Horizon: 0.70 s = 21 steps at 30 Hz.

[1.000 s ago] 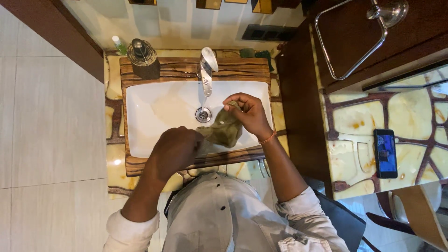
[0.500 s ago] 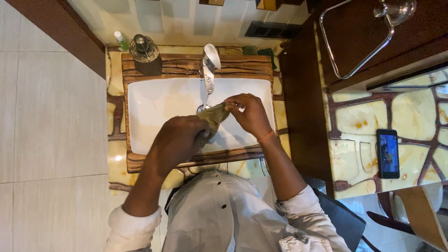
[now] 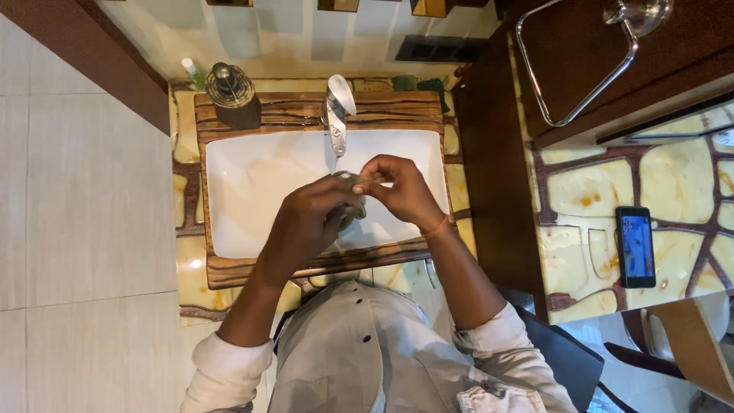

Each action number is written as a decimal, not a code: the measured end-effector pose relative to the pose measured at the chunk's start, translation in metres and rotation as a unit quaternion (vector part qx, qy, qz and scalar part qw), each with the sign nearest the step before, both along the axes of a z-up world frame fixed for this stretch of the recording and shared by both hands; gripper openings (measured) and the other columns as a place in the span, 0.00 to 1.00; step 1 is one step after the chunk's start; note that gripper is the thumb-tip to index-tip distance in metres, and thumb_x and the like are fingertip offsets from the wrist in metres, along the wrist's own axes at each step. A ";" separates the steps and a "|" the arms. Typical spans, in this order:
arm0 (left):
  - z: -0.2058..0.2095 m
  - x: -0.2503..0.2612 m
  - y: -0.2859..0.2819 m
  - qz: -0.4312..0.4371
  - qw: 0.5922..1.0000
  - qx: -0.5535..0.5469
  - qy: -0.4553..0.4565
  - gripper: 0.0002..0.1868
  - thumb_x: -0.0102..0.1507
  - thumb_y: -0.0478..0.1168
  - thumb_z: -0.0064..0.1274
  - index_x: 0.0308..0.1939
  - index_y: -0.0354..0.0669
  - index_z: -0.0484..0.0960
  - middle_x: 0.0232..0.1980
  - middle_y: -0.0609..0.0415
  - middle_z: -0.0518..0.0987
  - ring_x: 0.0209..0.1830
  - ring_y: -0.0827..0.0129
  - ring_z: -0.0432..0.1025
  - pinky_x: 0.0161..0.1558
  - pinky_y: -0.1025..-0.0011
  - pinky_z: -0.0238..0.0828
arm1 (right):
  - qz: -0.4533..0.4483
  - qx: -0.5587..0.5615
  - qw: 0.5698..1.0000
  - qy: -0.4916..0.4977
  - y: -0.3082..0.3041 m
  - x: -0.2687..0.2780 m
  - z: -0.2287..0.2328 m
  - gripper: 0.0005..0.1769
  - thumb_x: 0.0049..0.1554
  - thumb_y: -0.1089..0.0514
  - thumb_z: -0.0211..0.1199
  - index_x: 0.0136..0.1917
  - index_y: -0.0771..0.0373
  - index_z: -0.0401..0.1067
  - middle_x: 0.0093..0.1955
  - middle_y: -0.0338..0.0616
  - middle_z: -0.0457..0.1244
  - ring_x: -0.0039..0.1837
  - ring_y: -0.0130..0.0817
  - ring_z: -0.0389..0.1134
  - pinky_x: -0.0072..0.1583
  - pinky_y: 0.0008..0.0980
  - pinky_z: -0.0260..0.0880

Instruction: Cleaning a bathroom sink faucet using a green cloth.

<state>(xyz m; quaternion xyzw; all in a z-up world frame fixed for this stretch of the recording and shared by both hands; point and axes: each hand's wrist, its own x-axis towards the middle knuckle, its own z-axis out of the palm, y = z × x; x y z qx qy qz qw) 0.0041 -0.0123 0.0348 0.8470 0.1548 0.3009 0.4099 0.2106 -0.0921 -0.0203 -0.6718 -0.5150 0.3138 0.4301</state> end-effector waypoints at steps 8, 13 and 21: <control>-0.023 0.008 0.004 0.045 0.996 -0.071 -0.024 0.07 0.60 0.28 0.60 0.41 0.40 0.85 0.40 0.51 0.83 0.34 0.63 0.78 0.38 0.68 0.75 | 0.091 0.016 0.945 0.313 0.006 -0.007 -0.026 0.07 0.63 0.62 0.62 0.54 0.65 0.76 0.48 0.37 0.70 0.52 0.23 0.68 0.57 0.26 0.70; -0.028 0.006 0.001 0.063 0.994 -0.050 -0.073 0.07 0.60 0.27 0.58 0.41 0.38 0.84 0.42 0.49 0.81 0.39 0.64 0.79 0.41 0.68 0.76 | 0.086 0.026 0.966 0.242 0.000 -0.015 -0.032 0.08 0.63 0.65 0.62 0.55 0.68 0.76 0.53 0.39 0.68 0.56 0.24 0.67 0.60 0.26 0.69; -0.020 0.007 0.003 0.115 0.986 -0.112 -0.041 0.18 0.58 0.21 0.50 0.50 0.35 0.83 0.46 0.45 0.78 0.39 0.65 0.79 0.36 0.74 0.78 | 0.077 0.086 0.955 0.272 -0.003 -0.030 -0.029 0.11 0.61 0.70 0.62 0.57 0.70 0.76 0.59 0.46 0.68 0.62 0.32 0.70 0.66 0.33 0.72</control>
